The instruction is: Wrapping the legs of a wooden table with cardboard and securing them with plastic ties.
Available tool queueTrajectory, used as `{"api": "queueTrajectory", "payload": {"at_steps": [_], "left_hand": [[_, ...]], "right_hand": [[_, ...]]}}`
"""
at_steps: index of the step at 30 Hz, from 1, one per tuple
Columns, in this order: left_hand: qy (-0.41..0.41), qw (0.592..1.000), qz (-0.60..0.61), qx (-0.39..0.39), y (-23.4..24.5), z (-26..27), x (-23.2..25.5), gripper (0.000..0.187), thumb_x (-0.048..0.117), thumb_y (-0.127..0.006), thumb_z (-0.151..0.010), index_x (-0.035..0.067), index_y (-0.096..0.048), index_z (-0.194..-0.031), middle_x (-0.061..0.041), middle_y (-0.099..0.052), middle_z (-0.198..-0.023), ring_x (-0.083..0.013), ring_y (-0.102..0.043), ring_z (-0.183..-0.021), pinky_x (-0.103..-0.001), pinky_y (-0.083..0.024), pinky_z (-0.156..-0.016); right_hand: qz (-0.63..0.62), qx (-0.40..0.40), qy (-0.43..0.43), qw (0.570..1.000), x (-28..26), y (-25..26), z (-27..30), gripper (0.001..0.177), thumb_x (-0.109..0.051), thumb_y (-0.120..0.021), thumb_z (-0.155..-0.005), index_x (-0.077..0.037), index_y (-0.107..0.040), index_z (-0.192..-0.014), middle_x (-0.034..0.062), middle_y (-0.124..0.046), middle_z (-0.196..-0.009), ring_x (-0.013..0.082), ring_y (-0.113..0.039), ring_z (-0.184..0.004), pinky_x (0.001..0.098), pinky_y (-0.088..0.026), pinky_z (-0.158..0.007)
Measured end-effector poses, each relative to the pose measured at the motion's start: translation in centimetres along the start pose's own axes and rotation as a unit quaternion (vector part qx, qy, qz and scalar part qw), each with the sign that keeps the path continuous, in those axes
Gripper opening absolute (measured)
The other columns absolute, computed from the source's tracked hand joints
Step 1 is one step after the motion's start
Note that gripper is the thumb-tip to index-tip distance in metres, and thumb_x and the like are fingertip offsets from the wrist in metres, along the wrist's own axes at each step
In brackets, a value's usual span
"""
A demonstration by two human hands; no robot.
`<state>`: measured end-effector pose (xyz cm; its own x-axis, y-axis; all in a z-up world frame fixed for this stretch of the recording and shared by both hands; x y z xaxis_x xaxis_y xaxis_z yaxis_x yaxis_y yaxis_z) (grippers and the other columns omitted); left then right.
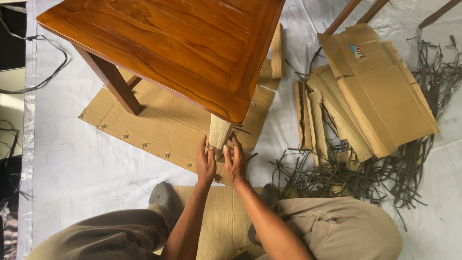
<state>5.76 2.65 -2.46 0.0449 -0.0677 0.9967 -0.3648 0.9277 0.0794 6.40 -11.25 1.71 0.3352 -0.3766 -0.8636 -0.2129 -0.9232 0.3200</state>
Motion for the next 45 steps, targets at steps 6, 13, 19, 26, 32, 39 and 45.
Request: {"api": "queueTrajectory", "payload": {"at_steps": [6, 13, 19, 26, 32, 39, 45], "left_hand": [[-0.015, 1.000, -0.013, 0.008, 0.5, 0.5, 0.4, 0.054, 0.008, -0.046, -0.099, 0.003, -0.044, -0.152, -0.032, -0.044, -0.148, -0.0554, -0.042, -0.136, -0.058, -0.048, -0.104], [0.032, 0.993, -0.103, 0.055, 1.4, 1.3, -5.5, 0.053, 0.011, -0.053, -0.094, 0.008, -0.050, -0.147, -0.026, -0.057, -0.135, -0.0474, -0.056, -0.127, -0.051, -0.056, -0.097], [0.147, 0.954, -0.249, 0.076, 2.6, 3.1, -13.1, 0.027, 0.044, -0.055, -0.099, 0.022, -0.066, -0.109, -0.005, -0.074, -0.098, -0.0287, -0.075, -0.094, -0.046, -0.061, -0.080], [0.176, 0.933, -0.298, -0.104, -0.6, 6.0, -14.2, 0.035, 0.052, -0.051, -0.098, 0.023, -0.070, -0.105, -0.014, -0.077, -0.089, -0.0398, -0.073, -0.099, -0.054, -0.056, -0.087], [0.128, 0.916, -0.318, -0.208, -4.2, 7.7, -13.5, 0.030, 0.047, -0.053, -0.098, 0.022, -0.068, -0.104, -0.014, -0.077, -0.086, -0.0409, -0.074, -0.095, -0.054, -0.057, -0.087], [0.113, 0.875, -0.374, -0.287, -6.1, 9.1, -15.2, 0.030, 0.044, -0.051, -0.097, 0.020, -0.068, -0.102, -0.015, -0.077, -0.085, -0.0396, -0.075, -0.093, -0.054, -0.058, -0.086], [0.144, 0.859, -0.379, -0.313, -7.0, 9.8, -16.5, 0.031, 0.045, -0.055, -0.093, 0.022, -0.073, -0.101, -0.012, -0.078, -0.092, -0.0382, -0.074, -0.096, -0.052, -0.058, -0.086]], "right_hand": [[-0.048, -0.011, -0.041, 0.998, 2.4, -0.5, 0.6, 0.053, -0.029, -0.049, -0.108, -0.005, -0.040, -0.154, 0.0245, -0.056, -0.135, 0.0354, -0.074, -0.092, 0.0379, -0.065, -0.074], [-0.041, -0.014, -0.055, 0.998, 3.9, -0.4, 0.9, 0.055, -0.031, -0.049, -0.108, -0.006, -0.037, -0.156, 0.0240, -0.056, -0.135, 0.0341, -0.075, -0.086, 0.0370, -0.066, -0.072], [-0.018, -0.034, -0.112, 0.993, 6.6, 0.0, 1.6, 0.053, -0.036, -0.046, -0.109, -0.008, -0.041, -0.154, 0.0205, -0.061, -0.131, 0.0285, -0.077, -0.082, 0.0357, -0.065, -0.068], [0.090, -0.026, -0.219, 0.971, 8.5, 2.7, 2.5, 0.042, -0.046, -0.046, -0.108, -0.017, -0.067, -0.130, 0.0056, -0.074, -0.097, 0.0212, -0.078, -0.080, 0.0375, -0.062, -0.077], [0.148, 0.036, -0.286, 0.946, 14.6, 6.5, 4.2, 0.028, -0.038, -0.054, -0.103, -0.021, -0.073, -0.114, 0.0061, -0.077, -0.084, 0.0233, -0.077, -0.080, 0.0404, -0.059, -0.081], [0.265, 0.099, -0.396, 0.874, 21.5, 13.8, 8.6, 0.026, -0.040, -0.057, -0.094, -0.032, -0.076, -0.110, 0.0070, -0.078, -0.100, 0.0310, -0.075, -0.099, 0.0454, -0.057, -0.092], [0.274, 0.139, -0.472, 0.826, 25.5, 18.4, 12.9, 0.030, -0.036, -0.053, -0.095, -0.031, -0.075, -0.115, 0.0070, -0.077, -0.113, 0.0323, -0.070, -0.113, 0.0437, -0.053, -0.100]]}}
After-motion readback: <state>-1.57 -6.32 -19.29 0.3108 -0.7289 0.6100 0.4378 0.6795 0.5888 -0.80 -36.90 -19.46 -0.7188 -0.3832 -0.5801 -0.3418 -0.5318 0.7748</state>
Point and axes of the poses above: each hand's wrist, its own z-axis away from the middle knuckle, its own y-axis out of the back of the hand, x = y × z, the point moved 7 cm from there along -z, towards the middle knuckle
